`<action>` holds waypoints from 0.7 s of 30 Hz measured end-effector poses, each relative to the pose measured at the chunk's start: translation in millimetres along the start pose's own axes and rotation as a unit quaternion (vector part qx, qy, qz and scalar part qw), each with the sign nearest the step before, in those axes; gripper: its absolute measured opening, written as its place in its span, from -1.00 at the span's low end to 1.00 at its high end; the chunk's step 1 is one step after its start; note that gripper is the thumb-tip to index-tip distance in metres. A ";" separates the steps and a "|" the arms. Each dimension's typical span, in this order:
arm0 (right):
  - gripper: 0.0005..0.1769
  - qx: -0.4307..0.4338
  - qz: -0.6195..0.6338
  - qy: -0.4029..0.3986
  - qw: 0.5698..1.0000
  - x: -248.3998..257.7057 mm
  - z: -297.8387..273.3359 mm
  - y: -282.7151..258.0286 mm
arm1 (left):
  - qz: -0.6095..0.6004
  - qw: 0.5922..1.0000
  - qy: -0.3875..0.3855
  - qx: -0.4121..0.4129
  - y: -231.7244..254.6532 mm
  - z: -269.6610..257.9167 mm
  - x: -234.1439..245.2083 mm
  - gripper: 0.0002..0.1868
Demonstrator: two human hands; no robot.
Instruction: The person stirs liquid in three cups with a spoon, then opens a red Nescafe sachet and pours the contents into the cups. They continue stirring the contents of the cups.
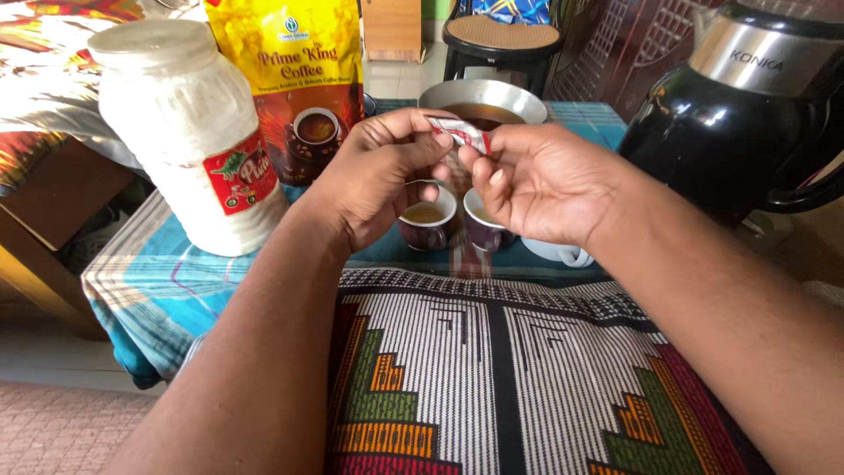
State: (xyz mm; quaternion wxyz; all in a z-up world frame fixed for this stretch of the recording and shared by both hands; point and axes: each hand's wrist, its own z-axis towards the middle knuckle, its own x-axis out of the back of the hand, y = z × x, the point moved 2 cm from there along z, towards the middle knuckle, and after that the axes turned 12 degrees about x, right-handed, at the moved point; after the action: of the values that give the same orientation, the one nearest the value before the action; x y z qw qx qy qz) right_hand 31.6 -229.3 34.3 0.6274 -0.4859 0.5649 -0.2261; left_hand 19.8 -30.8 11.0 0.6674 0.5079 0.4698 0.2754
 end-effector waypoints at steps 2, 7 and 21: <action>-0.84 -0.005 0.015 -0.001 1.000 2.6 3.5 5.5 | 0.007 1.000 0.017 0.014 0.7 0.3 1.8 -0.82; -0.81 -0.033 0.017 -0.020 0.999 3.6 13.7 8.1 | 0.010 0.998 0.062 0.017 1.5 2.7 7.1 -0.76; -0.78 0.072 -0.278 0.080 0.955 -12.1 40.6 -3.9 | 0.087 0.968 0.232 0.033 -0.7 5.1 27.2 -0.67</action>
State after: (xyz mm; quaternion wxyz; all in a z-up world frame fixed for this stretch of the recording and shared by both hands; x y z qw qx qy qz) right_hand 67.2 -206.5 39.2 0.5259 -0.5577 0.4383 -0.4693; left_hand 35.5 -10.2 1.0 0.4964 0.4905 0.5748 0.4273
